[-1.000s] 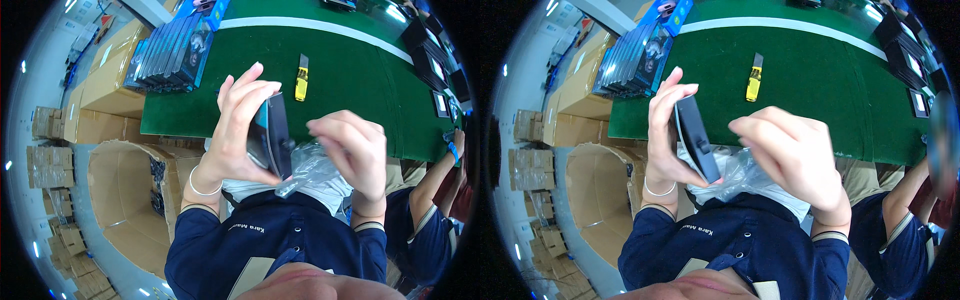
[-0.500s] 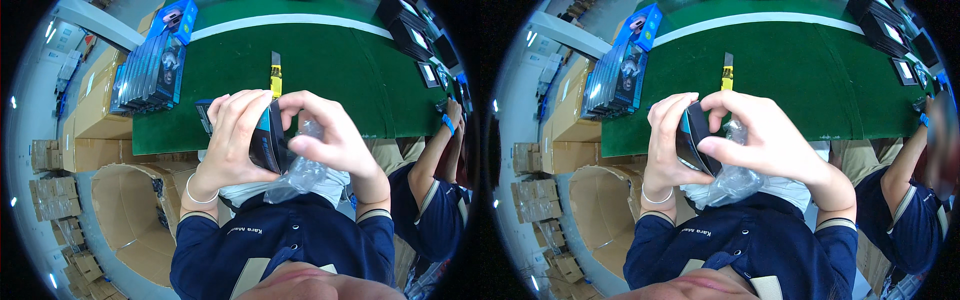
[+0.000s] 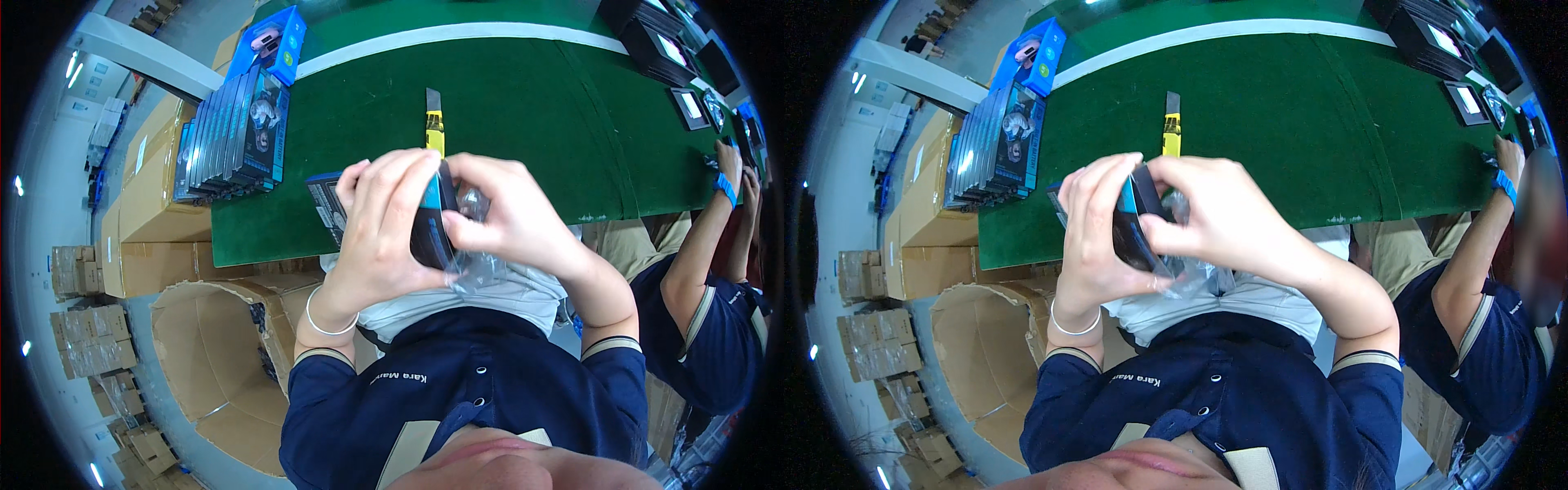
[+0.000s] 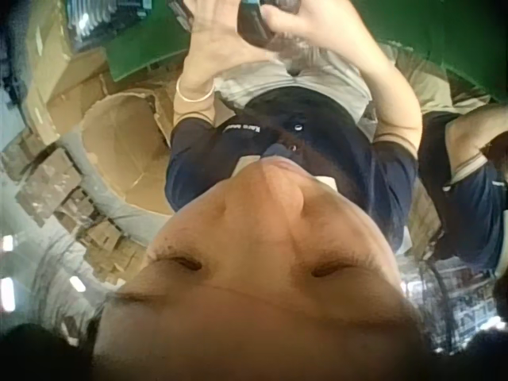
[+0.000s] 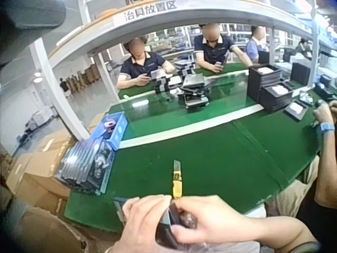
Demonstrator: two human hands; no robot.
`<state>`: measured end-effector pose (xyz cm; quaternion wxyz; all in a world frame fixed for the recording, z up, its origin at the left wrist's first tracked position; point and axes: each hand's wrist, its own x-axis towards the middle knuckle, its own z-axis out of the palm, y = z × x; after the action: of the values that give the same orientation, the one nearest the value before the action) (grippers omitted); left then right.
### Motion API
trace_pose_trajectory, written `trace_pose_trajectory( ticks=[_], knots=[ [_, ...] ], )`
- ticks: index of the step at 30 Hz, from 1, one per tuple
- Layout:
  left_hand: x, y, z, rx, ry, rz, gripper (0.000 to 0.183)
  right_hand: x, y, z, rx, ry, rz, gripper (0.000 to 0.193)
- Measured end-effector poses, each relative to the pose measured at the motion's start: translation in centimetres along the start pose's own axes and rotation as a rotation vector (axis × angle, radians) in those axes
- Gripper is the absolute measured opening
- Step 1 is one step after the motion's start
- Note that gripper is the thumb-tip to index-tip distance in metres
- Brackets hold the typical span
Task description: Unpack consumer electronics or media items from plastic wrap and boxes for inspection or processing.
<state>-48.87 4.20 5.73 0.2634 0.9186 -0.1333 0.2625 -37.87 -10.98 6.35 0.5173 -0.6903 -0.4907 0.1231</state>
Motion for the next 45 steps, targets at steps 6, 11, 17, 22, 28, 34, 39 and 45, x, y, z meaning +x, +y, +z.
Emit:
trace_pose_trajectory(
  ticks=[6,11,17,22,28,34,39,45],
  knots=[
    [0.2,-0.1,1.0,0.123,-0.004,-0.006,0.108,0.4,0.9,0.0,-0.081,0.089,0.029,0.031],
    [0.5,0.0,1.4,0.133,-0.016,-0.026,0.108,0.6,1.4,-0.5,-0.057,0.016,0.076,0.030],
    [0.2,0.2,0.1,0.021,-0.033,-0.017,0.109,-0.1,0.7,-0.7,0.048,-0.055,0.120,0.026],
    [0.1,-0.3,-0.4,-0.026,-0.027,-0.012,0.110,-0.1,2.2,-0.8,0.325,-0.128,0.043,0.025],
    [-0.1,-0.2,-0.9,-0.066,-0.058,-0.037,0.113,-0.2,2.9,-0.7,0.473,-0.237,0.126,0.025],
    [-0.9,-1.4,-0.2,-0.134,-0.046,-0.043,0.118,0.0,2.2,0.3,0.452,-0.101,0.138,0.022],
    [-1.0,-1.7,0.0,-0.251,-0.038,-0.060,0.120,0.4,2.9,0.5,0.053,-0.039,-0.173,0.014],
    [-0.7,-1.8,-0.3,-0.231,-0.058,-0.040,0.118,0.3,2.3,0.5,-0.186,0.039,-0.231,0.014]
  ],
)
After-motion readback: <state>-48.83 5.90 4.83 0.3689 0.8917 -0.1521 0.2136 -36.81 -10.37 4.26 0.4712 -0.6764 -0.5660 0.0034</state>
